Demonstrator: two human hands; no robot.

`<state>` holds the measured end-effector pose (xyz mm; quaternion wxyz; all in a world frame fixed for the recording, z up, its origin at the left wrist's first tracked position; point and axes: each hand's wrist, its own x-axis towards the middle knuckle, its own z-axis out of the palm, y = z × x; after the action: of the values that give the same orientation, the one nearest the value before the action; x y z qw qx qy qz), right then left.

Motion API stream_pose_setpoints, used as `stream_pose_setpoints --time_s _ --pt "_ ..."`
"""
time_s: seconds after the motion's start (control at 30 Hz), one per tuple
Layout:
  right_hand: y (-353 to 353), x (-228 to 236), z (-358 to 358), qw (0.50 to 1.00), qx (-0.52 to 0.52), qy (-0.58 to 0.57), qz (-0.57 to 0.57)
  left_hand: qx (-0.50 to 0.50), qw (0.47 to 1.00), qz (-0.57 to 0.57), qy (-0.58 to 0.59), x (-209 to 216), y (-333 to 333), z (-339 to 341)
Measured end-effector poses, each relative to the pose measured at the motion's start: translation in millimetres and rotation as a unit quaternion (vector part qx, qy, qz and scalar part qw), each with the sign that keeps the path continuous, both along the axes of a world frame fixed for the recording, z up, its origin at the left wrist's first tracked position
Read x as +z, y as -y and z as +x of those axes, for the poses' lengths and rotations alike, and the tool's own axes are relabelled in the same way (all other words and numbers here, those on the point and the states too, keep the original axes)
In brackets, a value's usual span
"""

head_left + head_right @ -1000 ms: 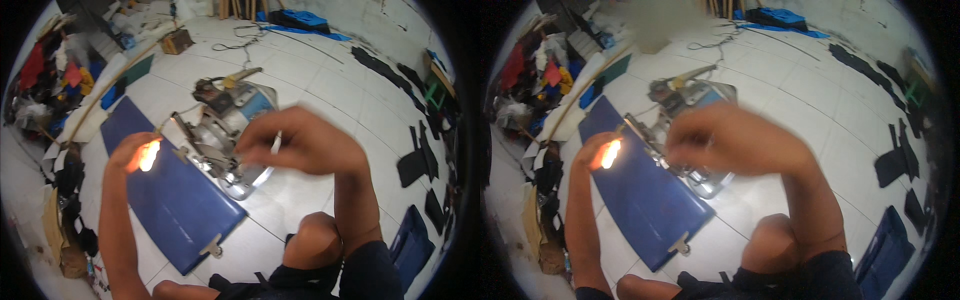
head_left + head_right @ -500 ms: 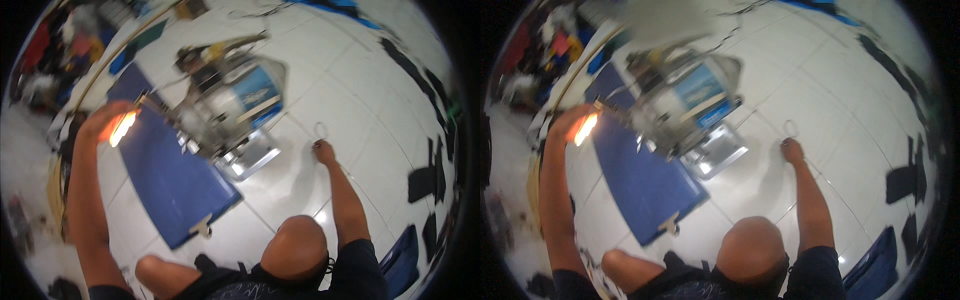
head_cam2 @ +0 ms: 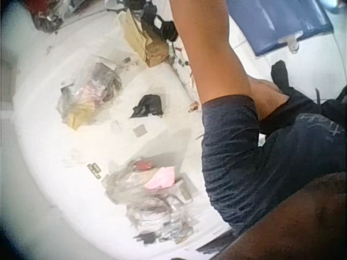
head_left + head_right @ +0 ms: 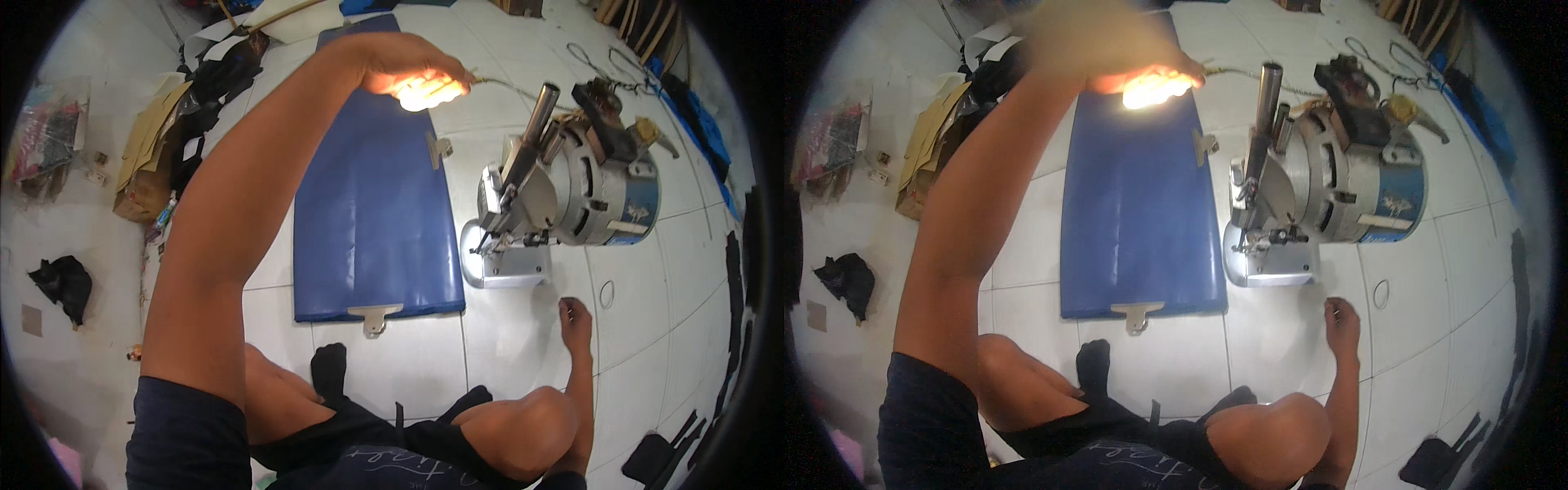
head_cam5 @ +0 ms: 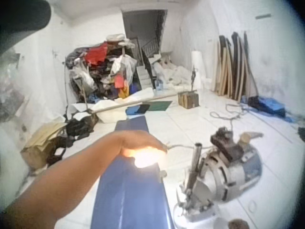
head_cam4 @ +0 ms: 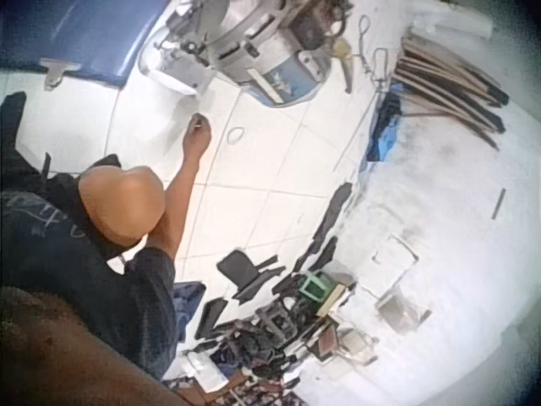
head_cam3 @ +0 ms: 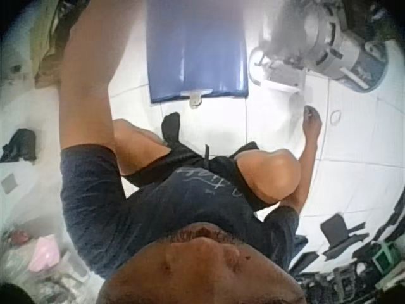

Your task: The person threads a sewing machine and adjusts its internal mechanisms using a small tool, handling thread and fabric pieces in a workspace.

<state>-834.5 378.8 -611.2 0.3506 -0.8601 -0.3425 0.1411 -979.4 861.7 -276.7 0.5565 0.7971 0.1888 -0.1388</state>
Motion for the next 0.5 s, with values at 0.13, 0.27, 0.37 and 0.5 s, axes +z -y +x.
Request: stream_pose_setpoints --time_s 0.13,0.27,0.37,0.5 --pt "4.0 34.5 -26.5 0.999 -0.031 -0.006 0.005 -0.002 0.994 0.083 0.069 14.9 22.4 -7.8" --pt "26.7 42.0 -45.5 0.998 -0.052 0.010 -0.021 0.022 0.994 0.099 0.030 26.7 31.0 -6.2" --pt "45.3 23.8 -59.1 0.997 -0.066 0.009 -0.029 0.031 0.991 0.126 0.032 27.5 29.2 -7.4" --pt "60.2 10.5 -86.6 0.990 -0.129 -0.019 -0.055 0.017 0.986 0.163 0.030 34.1 26.3 -9.2"
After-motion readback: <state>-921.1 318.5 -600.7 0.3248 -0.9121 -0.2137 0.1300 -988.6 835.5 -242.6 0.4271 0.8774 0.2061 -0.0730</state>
